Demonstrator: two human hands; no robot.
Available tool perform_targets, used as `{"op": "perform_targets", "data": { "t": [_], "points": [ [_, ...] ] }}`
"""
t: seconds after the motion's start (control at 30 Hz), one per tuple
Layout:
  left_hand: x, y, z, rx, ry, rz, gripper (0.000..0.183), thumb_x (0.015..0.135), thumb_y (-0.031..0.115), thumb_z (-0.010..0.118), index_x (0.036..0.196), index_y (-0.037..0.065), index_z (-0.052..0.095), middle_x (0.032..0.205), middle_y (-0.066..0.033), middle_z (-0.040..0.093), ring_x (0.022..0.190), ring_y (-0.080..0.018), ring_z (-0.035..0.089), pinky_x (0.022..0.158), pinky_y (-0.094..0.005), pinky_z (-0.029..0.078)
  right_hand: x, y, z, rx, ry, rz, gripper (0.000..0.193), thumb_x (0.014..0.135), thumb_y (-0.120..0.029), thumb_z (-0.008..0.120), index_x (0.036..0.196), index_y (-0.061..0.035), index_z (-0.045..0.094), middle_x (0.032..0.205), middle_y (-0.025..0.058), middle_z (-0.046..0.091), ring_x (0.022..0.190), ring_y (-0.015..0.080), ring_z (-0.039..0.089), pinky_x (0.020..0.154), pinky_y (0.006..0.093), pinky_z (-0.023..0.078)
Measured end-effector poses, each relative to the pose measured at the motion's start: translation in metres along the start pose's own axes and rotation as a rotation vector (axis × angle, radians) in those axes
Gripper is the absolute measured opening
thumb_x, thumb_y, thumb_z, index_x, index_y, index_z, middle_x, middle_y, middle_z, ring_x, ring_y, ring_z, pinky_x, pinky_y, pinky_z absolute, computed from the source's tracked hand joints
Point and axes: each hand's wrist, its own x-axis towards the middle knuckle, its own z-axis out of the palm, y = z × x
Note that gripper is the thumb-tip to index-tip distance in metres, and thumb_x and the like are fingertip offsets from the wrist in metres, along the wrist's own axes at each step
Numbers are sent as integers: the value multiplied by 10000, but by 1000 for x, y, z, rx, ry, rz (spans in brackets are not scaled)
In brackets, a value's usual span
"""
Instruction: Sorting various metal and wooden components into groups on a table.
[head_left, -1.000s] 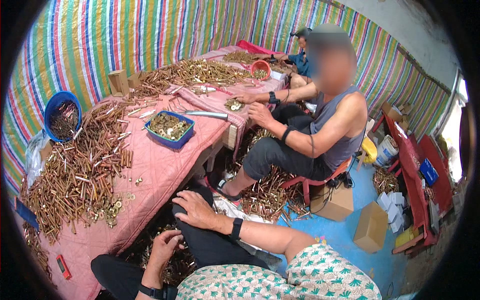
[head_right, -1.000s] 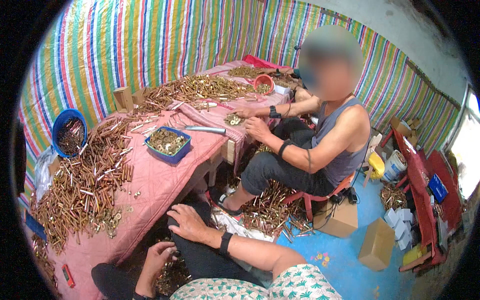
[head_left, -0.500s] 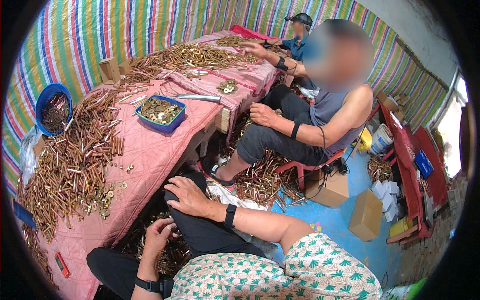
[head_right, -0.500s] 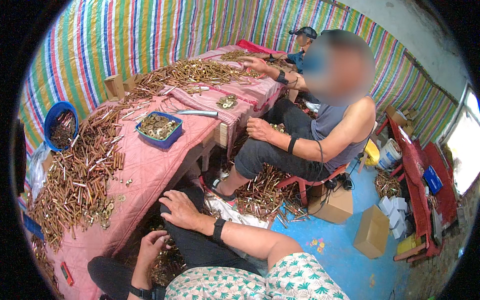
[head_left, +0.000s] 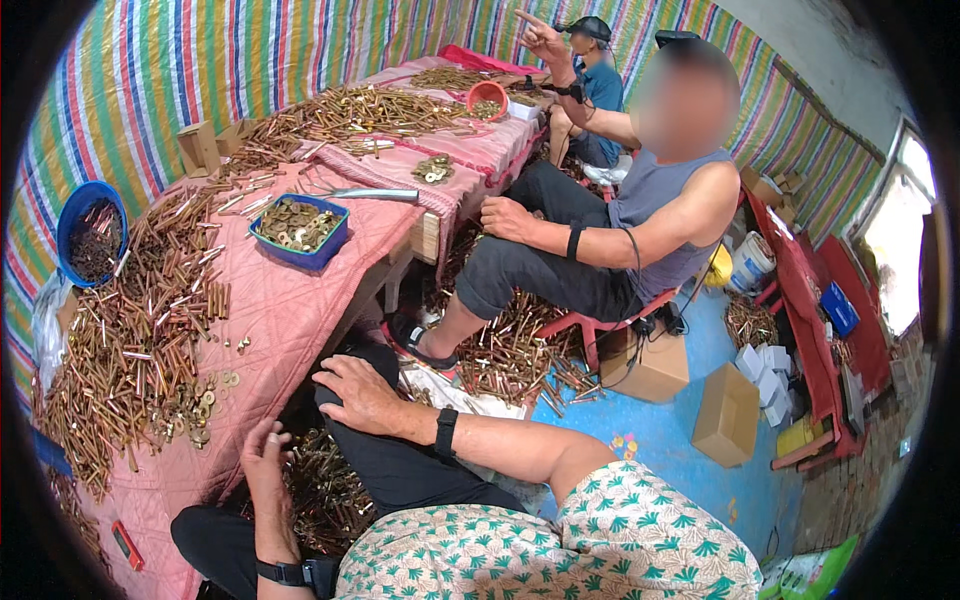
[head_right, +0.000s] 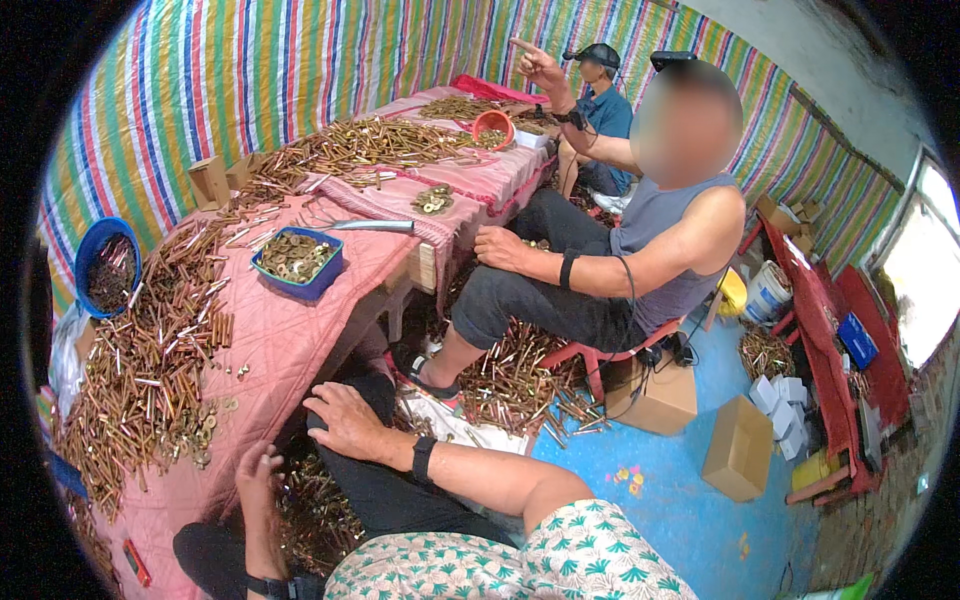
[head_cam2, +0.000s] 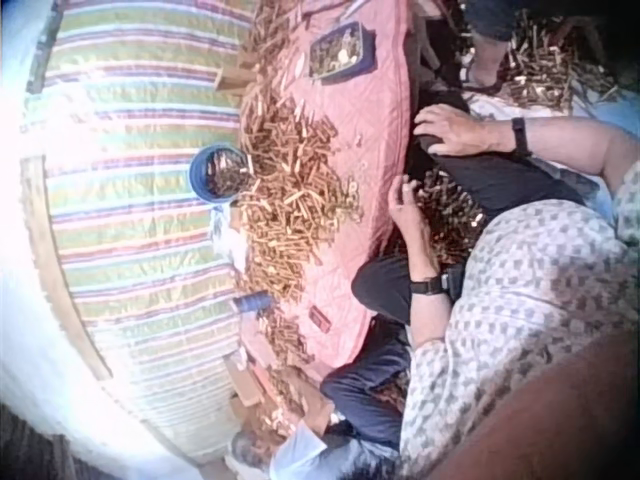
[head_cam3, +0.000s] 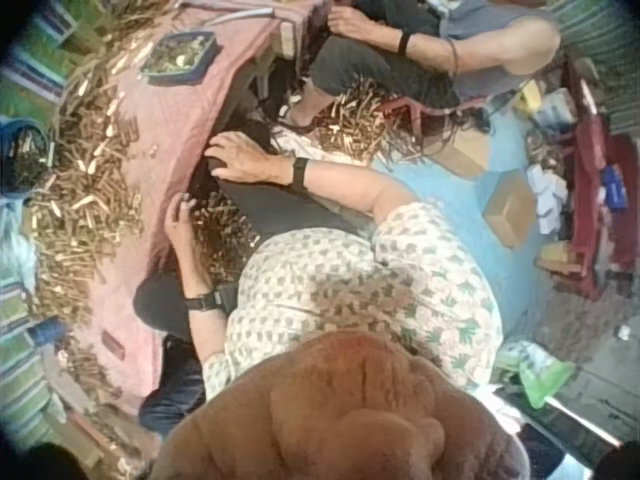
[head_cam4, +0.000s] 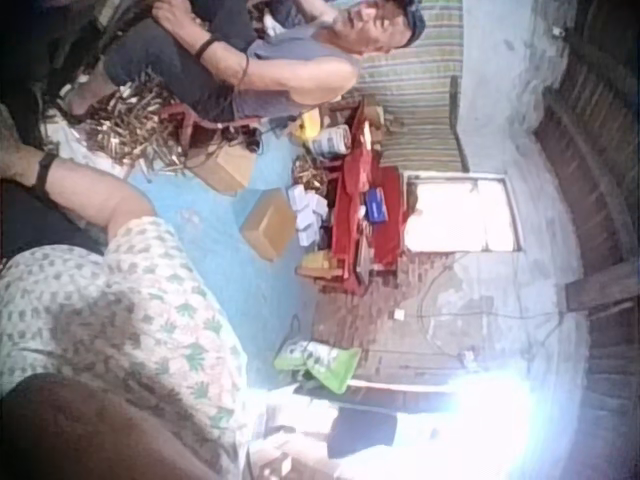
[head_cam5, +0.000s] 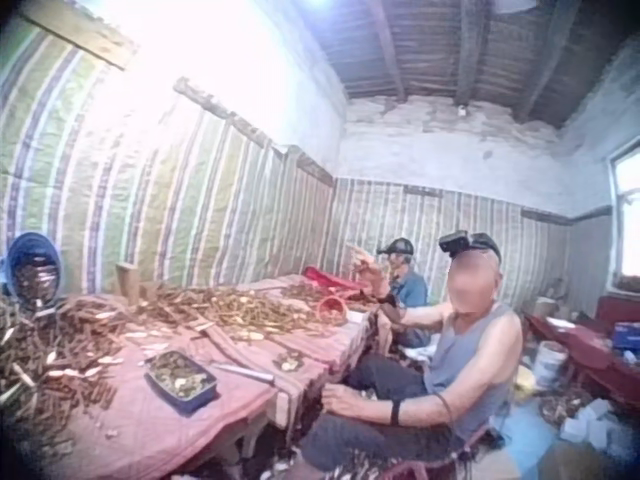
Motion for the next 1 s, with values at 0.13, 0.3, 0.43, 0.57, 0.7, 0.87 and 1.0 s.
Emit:
{"op": "perform_targets", "data": {
  "t": [0.13,0.3,0.43,0.57,0.7,0.87,1.0],
  "points": [
    [13,7,-20,-147,126,-34,343,920,126,566,1244,23,518,1178,-64,611,949,-131,616,718,-247,476,-2,1,2,8,13,-4,485,758,-241,674,1176,-32,547,1239,176,477,1213,363,410,1028,454,335],
    [23,-5,-36,-289,143,-27,413,915,143,579,1293,14,471,1225,-85,588,1026,-159,597,790,-275,458,-3,-1,1,-5,-3,16,481,761,-243,668,1175,-30,546,1244,175,474,1217,362,407,1031,453,332],
    [25,-5,-38,-303,165,-32,446,909,147,587,1308,1,448,1228,-95,585,1073,-190,583,840,-305,449,0,1,4,16,5,11,477,758,-243,670,1165,-26,552,1236,178,481,1212,361,416,1027,451,338],
    [28,12,-33,-415,158,4,454,912,143,575,1318,1,430,1225,-102,584,1096,-204,576,877,-306,439,10,11,2,-41,70,-97,480,741,-249,682,1151,-32,556,1197,182,510,1166,365,458,985,453,376],
    [23,16,-35,-515,155,75,500,915,136,553,1361,0,371,1245,-112,568,1123,-211,559,882,-297,439,2,1,1,-34,112,-84,460,764,-236,674,1156,-26,554,1223,190,489,1174,374,443,992,466,361],
    [22,6,-47,-569,213,-32,556,895,125,585,1375,-16,342,1329,-149,502,1205,-256,504,938,-334,426,-4,0,8,-27,-7,-55,501,749,-266,692,1176,-43,553,1221,178,491,1187,354,441,1015,448,355],
    [13,17,-43,-629,149,16,553,936,130,499,1416,-10,264,1402,-190,418,1281,-289,430,1087,-407,316,2,-3,11,-47,49,-133,471,718,-250,699,1119,-36,575,1171,181,532,1124,362,489,966,451,389]
  ]
}}
